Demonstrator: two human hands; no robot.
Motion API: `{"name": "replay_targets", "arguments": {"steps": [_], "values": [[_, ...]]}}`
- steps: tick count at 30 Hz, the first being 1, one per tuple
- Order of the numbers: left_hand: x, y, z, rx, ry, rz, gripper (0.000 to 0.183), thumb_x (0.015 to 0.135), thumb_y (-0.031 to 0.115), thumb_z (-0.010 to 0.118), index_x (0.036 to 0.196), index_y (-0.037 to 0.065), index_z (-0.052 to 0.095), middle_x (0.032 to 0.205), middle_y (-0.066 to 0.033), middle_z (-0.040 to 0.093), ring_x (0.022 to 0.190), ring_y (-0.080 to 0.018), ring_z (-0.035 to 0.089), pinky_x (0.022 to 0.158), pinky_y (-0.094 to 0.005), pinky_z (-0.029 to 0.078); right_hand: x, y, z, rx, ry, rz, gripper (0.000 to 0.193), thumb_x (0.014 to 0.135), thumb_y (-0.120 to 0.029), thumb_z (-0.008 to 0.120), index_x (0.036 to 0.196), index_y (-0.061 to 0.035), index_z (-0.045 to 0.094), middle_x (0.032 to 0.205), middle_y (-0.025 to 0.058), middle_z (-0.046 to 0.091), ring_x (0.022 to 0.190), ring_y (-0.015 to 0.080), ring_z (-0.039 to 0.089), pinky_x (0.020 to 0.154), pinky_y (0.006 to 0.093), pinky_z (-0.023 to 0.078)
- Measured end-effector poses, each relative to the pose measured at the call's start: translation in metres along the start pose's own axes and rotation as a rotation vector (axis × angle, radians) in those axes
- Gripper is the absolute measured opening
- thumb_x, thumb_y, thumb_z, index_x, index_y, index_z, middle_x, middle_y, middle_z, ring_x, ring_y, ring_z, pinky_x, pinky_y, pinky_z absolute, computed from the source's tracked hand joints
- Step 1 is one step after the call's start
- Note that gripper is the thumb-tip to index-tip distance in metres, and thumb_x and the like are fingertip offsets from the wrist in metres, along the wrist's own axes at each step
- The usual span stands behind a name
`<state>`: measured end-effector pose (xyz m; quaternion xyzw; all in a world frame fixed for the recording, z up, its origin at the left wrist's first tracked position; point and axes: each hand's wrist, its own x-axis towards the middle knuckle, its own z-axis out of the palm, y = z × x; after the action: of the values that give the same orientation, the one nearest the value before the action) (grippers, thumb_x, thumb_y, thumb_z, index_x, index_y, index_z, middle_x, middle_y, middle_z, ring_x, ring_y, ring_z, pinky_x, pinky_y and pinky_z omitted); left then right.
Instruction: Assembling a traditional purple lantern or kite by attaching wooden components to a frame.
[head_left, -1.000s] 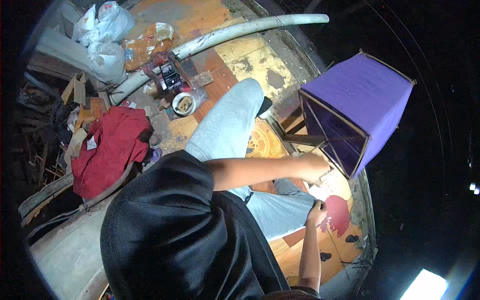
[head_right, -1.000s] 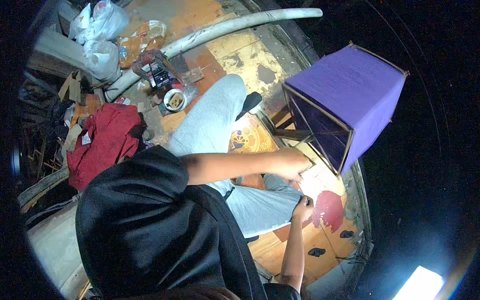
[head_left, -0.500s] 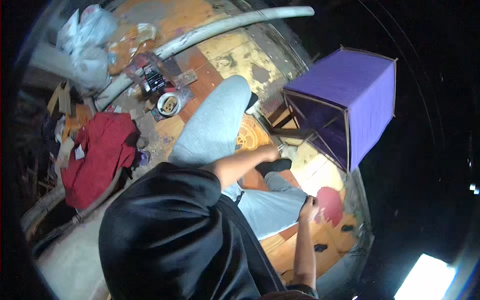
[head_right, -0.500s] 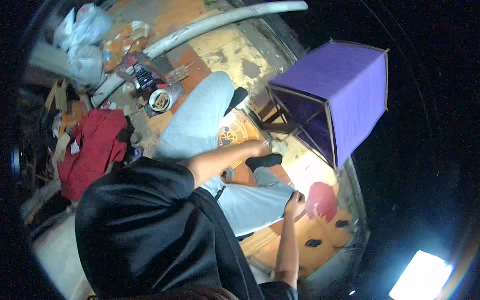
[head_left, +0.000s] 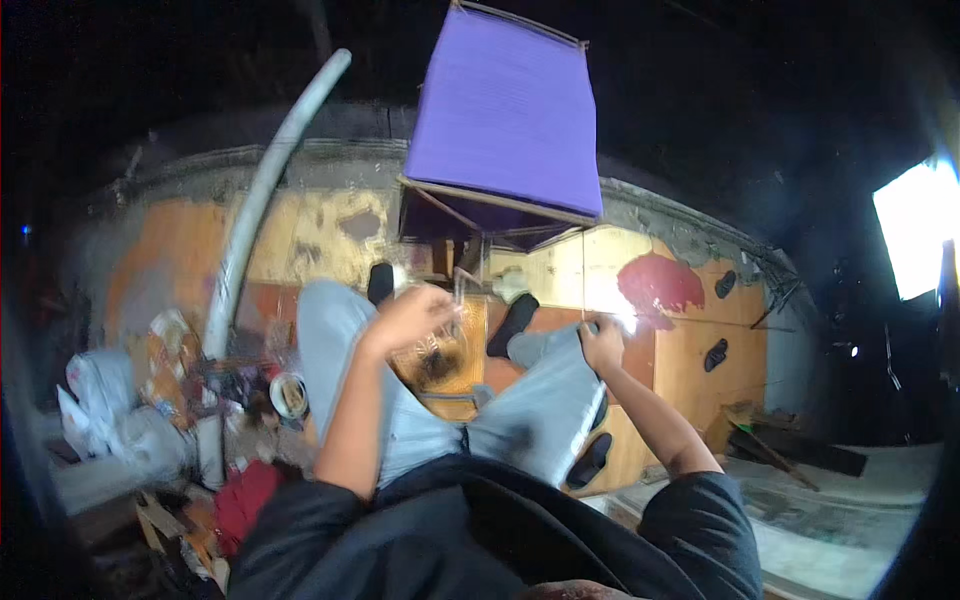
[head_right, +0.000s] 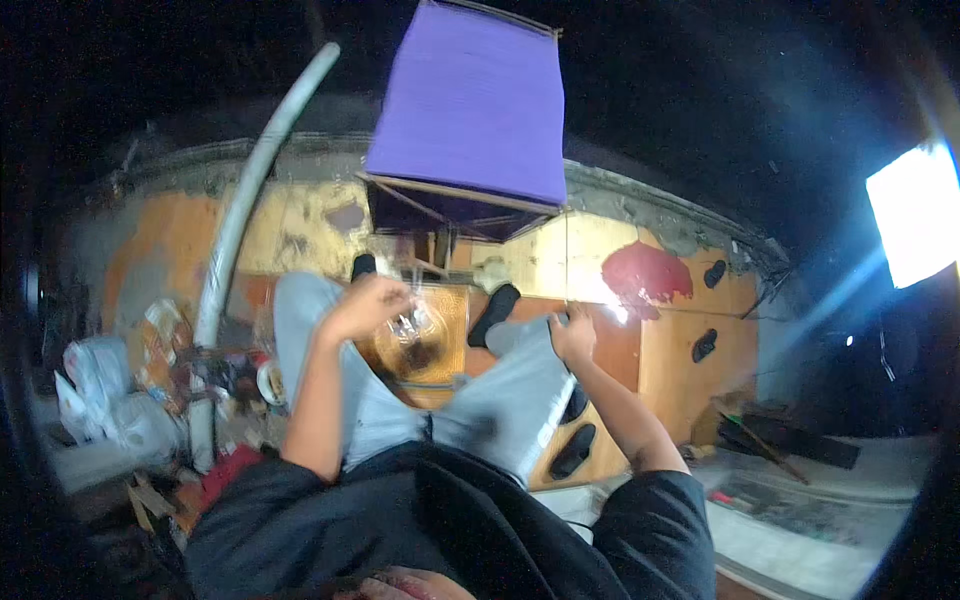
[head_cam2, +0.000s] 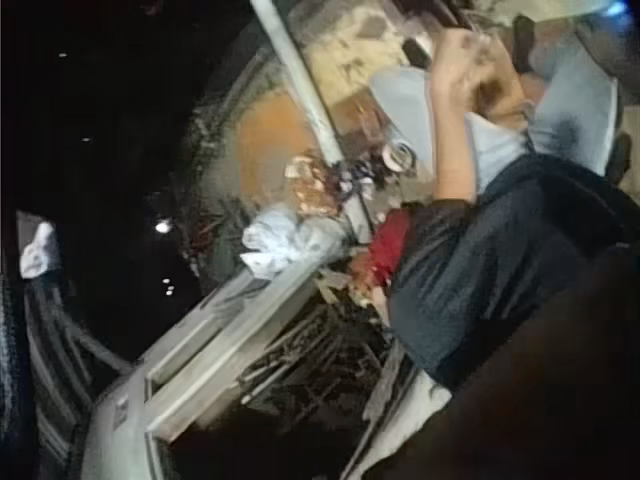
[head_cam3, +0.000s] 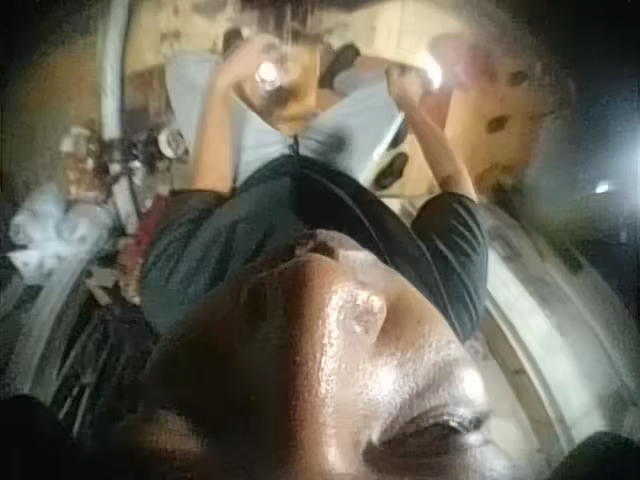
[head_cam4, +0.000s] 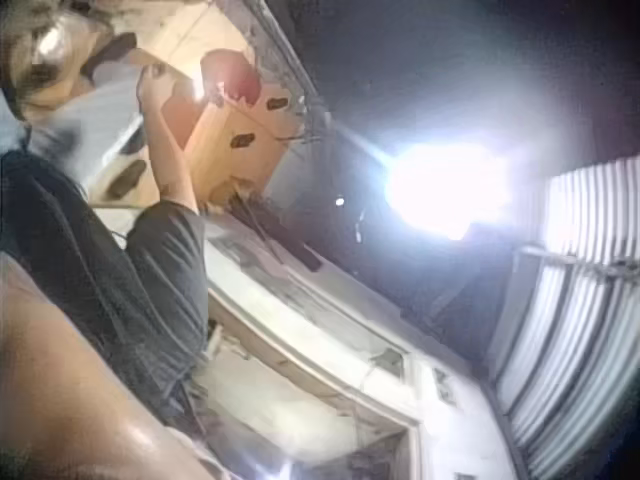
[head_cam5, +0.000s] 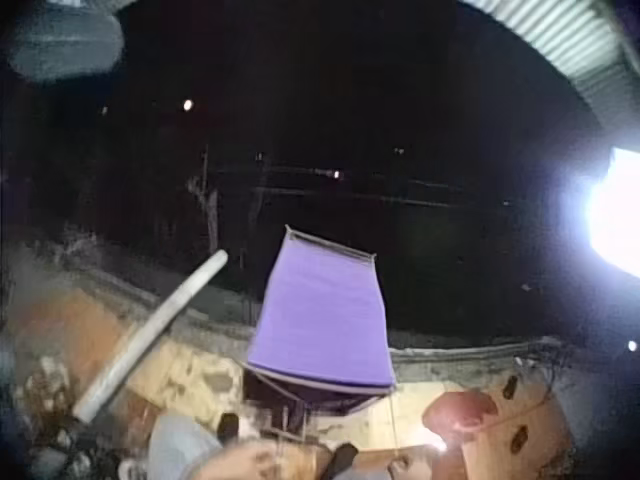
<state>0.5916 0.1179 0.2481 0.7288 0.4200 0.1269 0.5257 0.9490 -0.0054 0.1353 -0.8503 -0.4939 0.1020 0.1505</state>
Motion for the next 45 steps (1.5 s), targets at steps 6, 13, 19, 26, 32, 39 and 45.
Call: {"name": "replay_targets", "arguments": {"steps": [6,13,19,26,32,39,45], "values": [[0.068,0.009,0.135,-0.871,-0.296,0.006,0.029,0.097,0.024,0.050,0.102,-0.004,0.057,0.093,-0.0111,0.067,0.083,-0.0166,0.064,0.072,-0.0280,0.050,-0.002,-0.003,-0.007,0.037,-0.054,0.040,0.029,0.078,-0.030,0.060,0.098,-0.0092,0.066,0.102,0.0145,0.064,0.102,0.0324,0.056,0.090,0.0415,0.044],[0.123,-0.094,0.227,-0.720,-0.198,-0.121,0.022,0.096,0.023,0.052,0.102,0.003,0.058,0.086,-0.0011,0.062,0.066,-0.0076,0.051,0.057,-0.0238,0.043,-0.003,-0.002,-0.013,0.080,-0.069,0.088,0.026,0.077,-0.029,0.062,0.092,-0.0089,0.067,0.099,0.0146,0.064,0.102,0.0315,0.057,0.089,0.0420,0.045],[0.096,-0.188,0.166,-0.473,-0.109,-0.479,0.034,0.091,0.034,0.056,0.105,0.004,0.060,0.092,-0.0052,0.063,0.072,-0.0150,0.059,0.060,-0.0323,0.048,-0.005,0.005,-0.011,0.061,0.010,0.110,0.024,0.078,-0.031,0.062,0.089,-0.0100,0.068,0.096,0.0153,0.065,0.104,0.0326,0.056,0.089,0.0436,0.045],[0.023,-0.139,0.034,0.010,0.198,-0.624,0.041,0.088,0.036,0.058,0.075,-0.002,0.064,0.058,-0.0082,0.062,0.051,-0.0137,0.058,0.044,-0.0307,0.045,-0.003,0.006,-0.011,0.067,-0.089,0.110,0.027,0.078,-0.033,0.061,0.092,-0.0112,0.069,0.110,0.0134,0.061,0.109,0.0309,0.054,0.093,0.0428,0.042],[-0.005,-0.017,-0.002,-0.271,-0.094,-0.358,0.032,0.095,0.028,0.052,0.086,0.000,0.065,0.066,-0.0058,0.064,0.047,-0.0098,0.053,0.043,-0.0257,0.041,-0.004,0.015,-0.008,0.081,-0.048,0.117,0.032,0.078,-0.036,0.059,0.094,-0.0096,0.068,0.109,0.0133,0.062,0.110,0.0312,0.053,0.093,0.0424,0.043],[0.059,0.024,0.106,-0.635,-0.331,-0.062,0.031,0.096,0.025,0.051,0.108,-0.002,0.059,0.095,-0.0084,0.069,0.058,-0.0072,0.056,0.051,-0.0212,0.044,-0.003,0.007,-0.013,0.030,-0.055,0.116,0.031,0.077,-0.035,0.061,0.092,-0.0095,0.067,0.108,0.0122,0.063,0.110,0.0292,0.054,0.092,0.0439,0.042],[0.110,-0.035,0.206,-0.745,-0.259,-0.156,0.024,0.095,0.023,0.054,0.108,0.004,0.059,0.086,-0.0021,0.065,0.051,-0.0045,0.049,0.045,-0.0200,0.036,-0.004,0.004,-0.014,0.043,-0.046,0.063,0.026,0.077,-0.031,0.062,0.091,-0.0107,0.067,0.104,0.0144,0.063,0.104,0.0302,0.056,0.090,0.0421,0.045]]}}
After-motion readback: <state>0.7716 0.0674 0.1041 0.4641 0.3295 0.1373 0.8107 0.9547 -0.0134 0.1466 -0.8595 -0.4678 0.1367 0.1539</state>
